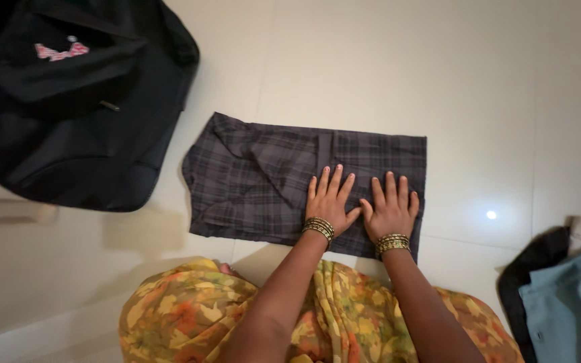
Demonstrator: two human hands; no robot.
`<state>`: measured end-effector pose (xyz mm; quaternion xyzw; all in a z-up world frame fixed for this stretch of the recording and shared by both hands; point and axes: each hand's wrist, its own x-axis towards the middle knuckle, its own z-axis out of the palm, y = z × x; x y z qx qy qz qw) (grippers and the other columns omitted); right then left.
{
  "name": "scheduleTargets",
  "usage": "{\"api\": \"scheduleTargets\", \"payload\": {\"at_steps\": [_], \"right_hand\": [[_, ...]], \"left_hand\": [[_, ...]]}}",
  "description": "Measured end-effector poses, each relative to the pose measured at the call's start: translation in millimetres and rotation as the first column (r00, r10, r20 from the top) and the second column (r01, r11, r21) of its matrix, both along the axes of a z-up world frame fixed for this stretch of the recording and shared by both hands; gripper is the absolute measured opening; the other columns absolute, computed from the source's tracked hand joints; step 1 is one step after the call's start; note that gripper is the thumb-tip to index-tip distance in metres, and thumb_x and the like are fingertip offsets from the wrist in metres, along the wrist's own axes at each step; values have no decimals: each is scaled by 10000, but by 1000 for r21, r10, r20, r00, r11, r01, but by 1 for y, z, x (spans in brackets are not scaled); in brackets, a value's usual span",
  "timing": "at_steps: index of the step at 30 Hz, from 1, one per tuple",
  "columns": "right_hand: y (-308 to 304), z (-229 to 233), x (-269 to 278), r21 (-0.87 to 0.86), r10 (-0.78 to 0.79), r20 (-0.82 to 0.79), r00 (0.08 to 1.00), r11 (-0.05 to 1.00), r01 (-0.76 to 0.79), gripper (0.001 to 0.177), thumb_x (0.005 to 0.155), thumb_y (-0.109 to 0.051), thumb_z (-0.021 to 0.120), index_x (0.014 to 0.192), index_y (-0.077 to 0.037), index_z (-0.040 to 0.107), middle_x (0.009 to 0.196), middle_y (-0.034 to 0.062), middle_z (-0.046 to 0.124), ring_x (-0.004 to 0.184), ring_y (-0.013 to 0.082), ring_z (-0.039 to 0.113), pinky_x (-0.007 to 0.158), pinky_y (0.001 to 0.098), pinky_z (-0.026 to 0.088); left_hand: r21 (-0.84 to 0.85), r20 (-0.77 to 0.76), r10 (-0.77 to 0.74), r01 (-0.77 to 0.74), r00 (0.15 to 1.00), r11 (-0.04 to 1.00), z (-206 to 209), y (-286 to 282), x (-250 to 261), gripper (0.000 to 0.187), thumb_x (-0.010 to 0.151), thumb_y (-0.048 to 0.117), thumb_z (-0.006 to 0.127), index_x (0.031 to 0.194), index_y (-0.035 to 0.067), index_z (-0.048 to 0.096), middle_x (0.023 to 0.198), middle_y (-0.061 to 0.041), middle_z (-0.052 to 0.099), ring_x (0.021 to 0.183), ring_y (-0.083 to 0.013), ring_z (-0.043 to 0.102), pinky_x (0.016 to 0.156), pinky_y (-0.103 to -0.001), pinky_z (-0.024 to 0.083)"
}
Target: The person folds a plaid shirt by smoothing it on the floor, folding the sleeves inward, and then folding the body of the shirt into a square.
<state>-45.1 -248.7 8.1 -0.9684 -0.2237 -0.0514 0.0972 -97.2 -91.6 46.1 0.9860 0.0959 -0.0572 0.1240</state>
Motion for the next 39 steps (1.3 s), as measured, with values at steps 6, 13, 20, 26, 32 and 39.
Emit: {"api": "scheduleTargets", "payload": {"at_steps": [6,13,20,26,32,39], "right_hand": [[-5,-13,-2,-51,-21,4,1000,998,21,576,1030,-560,445,1508,-253,538,1677,71,367,1569,312,269,1248,554,178],[-34,-10,-4,-90,-82,-34,996,993,79,555,999,-540,402,1495,-301,472,1688,64,268,1556,292,182,1196,568,140],[-29,0,-19,-15,-127,-14,992,992,127,646,1017,-575,381,1563,-231,413,1702,92,248,1580,300,173,1234,595,140],[41,8,-34,-198,-56,-195,979,980,17,685,965,-612,429,1550,-262,363,1667,100,210,1539,327,154,1200,578,147],[137,15,-39,-182,168,-120,978,965,-188,726,953,-617,443,1558,-228,346,1667,115,227,1546,325,160,1213,560,142],[248,9,-30,-50,349,-140,927,932,-359,749,945,-633,480,1562,-228,355,1659,133,229,1535,347,157,1201,601,130]], "left_hand": [[45,90,25,-29,996,999,-19,42,-24,776,948,643,505,1585,237,330,1683,-81,209,1552,-331,152,1232,-535,134],[16,-74,161,-160,984,987,-13,85,-91,745,967,565,432,1599,224,236,1695,-31,122,1534,-289,98,1206,-517,114],[-28,207,188,-187,960,982,15,80,-94,756,1007,607,416,1625,215,223,1714,-110,53,1582,-307,52,1249,-521,87],[48,-213,-146,160,966,986,39,85,-78,805,938,686,381,1623,316,177,1717,-45,7,1577,-283,13,1219,-598,40],[274,-293,-166,249,941,929,48,204,-44,828,957,742,287,1628,290,115,1714,-36,9,1564,-264,5,1218,-591,61],[262,-343,-60,157,937,952,38,306,-85,814,930,708,405,1601,302,187,1713,3,34,1561,-227,21,1228,-555,35]]}}
